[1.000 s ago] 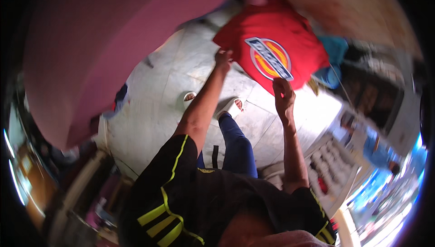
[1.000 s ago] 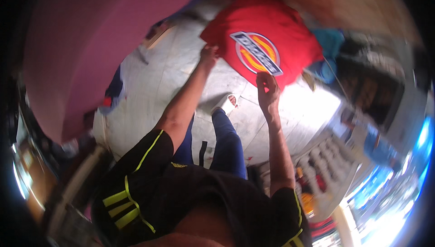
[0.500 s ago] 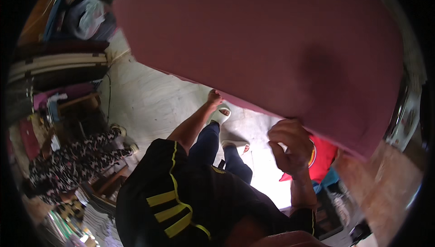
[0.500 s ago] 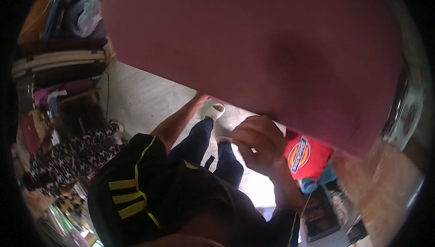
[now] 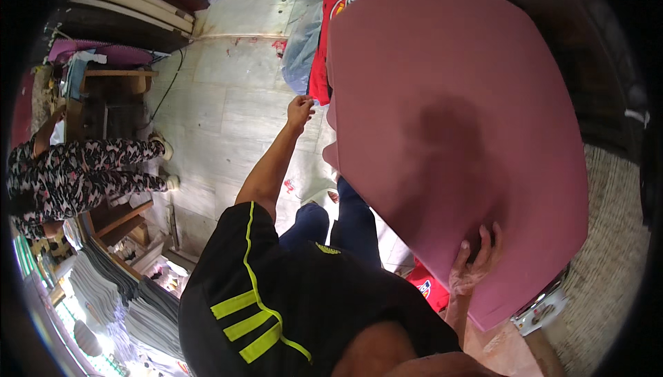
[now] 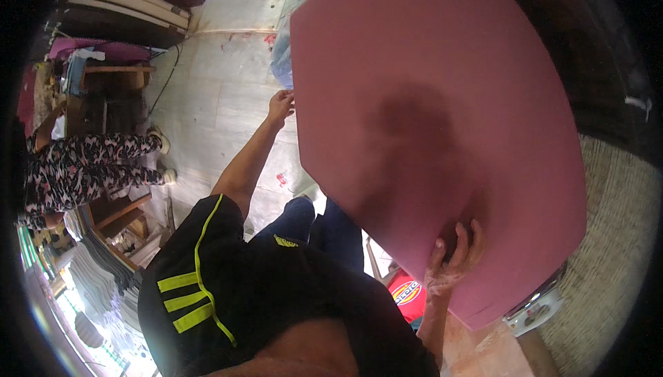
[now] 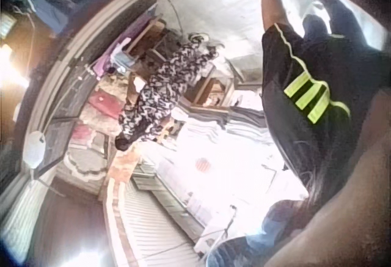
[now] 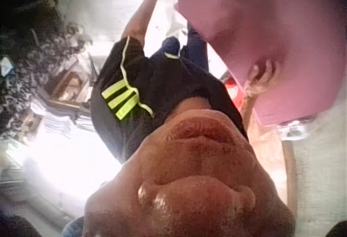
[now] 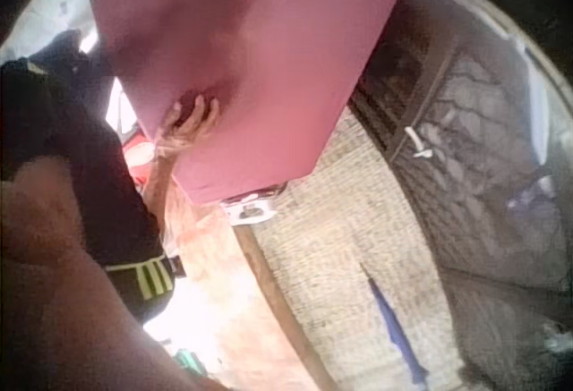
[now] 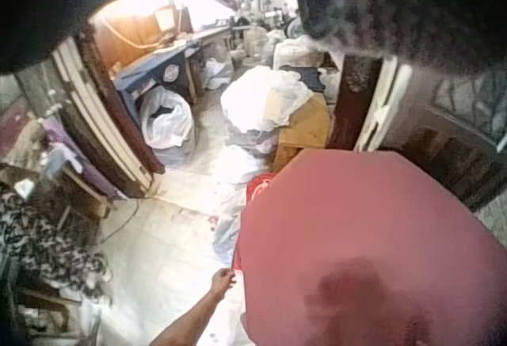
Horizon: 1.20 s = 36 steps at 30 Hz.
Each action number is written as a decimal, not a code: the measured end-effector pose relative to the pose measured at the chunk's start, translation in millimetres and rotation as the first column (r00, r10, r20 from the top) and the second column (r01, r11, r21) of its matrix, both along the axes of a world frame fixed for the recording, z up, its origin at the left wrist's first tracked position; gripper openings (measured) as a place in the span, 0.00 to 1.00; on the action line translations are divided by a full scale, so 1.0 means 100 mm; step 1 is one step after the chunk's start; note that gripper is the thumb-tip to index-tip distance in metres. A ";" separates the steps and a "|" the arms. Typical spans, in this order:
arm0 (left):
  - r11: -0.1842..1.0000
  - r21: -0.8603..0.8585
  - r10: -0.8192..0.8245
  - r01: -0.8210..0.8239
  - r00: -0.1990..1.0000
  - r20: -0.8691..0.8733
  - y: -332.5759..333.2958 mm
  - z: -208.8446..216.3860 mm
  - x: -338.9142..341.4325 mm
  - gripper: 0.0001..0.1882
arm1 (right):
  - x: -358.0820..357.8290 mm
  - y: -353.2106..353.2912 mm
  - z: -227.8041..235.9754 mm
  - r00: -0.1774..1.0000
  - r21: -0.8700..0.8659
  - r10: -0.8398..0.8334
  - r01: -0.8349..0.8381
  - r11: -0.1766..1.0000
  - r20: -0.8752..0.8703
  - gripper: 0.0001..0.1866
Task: The person irons a red t-shirt on a pink ironing board. They smooth the fabric, use a white iron to press the shirt, and flip it over to iron the other side. The person then folds the shirt and places it on a stack of other clothes.
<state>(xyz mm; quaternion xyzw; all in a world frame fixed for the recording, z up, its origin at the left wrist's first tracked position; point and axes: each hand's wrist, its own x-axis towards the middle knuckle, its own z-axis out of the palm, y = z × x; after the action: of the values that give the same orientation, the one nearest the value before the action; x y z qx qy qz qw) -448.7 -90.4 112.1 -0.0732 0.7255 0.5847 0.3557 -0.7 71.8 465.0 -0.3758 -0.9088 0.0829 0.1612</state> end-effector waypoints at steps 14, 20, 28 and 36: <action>0.981 -0.060 0.144 -0.186 0.895 -0.422 0.97 -0.89 -0.63 0.17 | 0.04 0.09 -0.17 0.952 0.057 0.025 -0.044 0.997 0.305 0.31; 0.997 -0.038 0.040 -0.061 0.912 -0.409 1.37 -0.80 -0.88 0.26 | -0.22 -0.06 -0.13 0.894 0.082 -0.194 0.175 0.981 0.405 0.35; 0.972 -0.178 -0.227 0.150 0.784 -0.577 1.40 -1.11 -1.37 0.15 | -0.36 -0.07 -0.07 0.895 0.006 -0.189 0.203 0.979 0.404 0.37; 0.889 -0.047 -0.277 0.456 0.451 -0.848 1.22 -0.44 -1.57 0.15 | -0.38 -0.21 -0.07 0.876 0.049 -0.219 0.219 0.974 0.430 0.36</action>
<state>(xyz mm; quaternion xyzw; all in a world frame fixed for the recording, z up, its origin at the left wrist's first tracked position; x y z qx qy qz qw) -605.6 32.0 67.7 0.4074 0.7447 0.5211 0.0887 -38.5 51.2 457.9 -0.4851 -0.8735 -0.0209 -0.0361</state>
